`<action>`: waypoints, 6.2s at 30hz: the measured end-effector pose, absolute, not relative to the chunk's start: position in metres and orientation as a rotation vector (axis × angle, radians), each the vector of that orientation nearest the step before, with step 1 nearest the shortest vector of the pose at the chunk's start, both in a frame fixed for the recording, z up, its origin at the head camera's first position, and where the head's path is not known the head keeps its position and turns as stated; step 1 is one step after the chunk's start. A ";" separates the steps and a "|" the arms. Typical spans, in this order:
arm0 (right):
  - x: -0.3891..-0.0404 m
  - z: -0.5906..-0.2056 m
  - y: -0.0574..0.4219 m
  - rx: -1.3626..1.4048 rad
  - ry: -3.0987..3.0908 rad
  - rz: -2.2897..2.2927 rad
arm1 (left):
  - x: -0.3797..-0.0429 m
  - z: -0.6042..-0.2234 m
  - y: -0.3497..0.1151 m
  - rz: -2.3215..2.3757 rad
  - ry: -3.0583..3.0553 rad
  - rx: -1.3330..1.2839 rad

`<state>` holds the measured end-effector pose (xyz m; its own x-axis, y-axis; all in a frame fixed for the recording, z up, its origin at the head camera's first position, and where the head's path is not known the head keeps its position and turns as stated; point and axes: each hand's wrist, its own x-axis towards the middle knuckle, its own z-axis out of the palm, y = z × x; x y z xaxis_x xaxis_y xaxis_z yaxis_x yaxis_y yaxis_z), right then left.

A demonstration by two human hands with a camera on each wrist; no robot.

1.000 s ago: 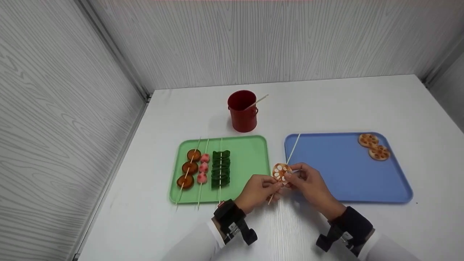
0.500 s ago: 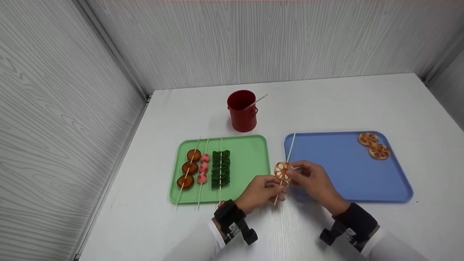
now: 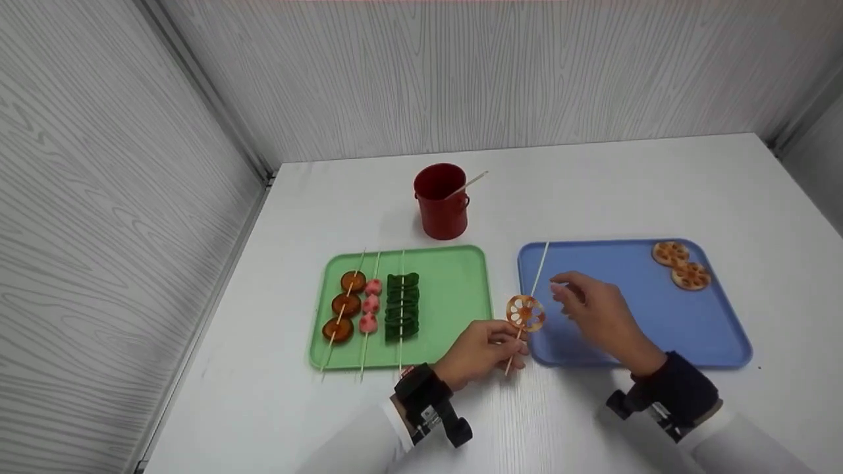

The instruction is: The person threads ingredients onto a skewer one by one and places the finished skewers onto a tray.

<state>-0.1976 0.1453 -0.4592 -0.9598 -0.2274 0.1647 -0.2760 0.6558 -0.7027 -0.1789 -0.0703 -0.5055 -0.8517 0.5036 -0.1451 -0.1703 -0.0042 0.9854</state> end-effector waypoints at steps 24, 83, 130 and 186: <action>-0.253 -0.464 0.292 0.059 -3.120 0.619 | -0.181 -0.502 -0.088 1.905 1.804 0.365; -0.235 -0.479 0.246 0.223 -2.958 0.629 | -0.169 -0.517 -0.081 1.788 1.816 0.382; -0.229 -0.449 0.203 -0.128 -1.607 2.827 | -0.165 -0.521 -0.086 1.680 1.842 0.452; -0.220 -0.462 0.191 0.061 -1.937 2.507 | -0.165 -0.521 -0.086 1.586 1.856 0.523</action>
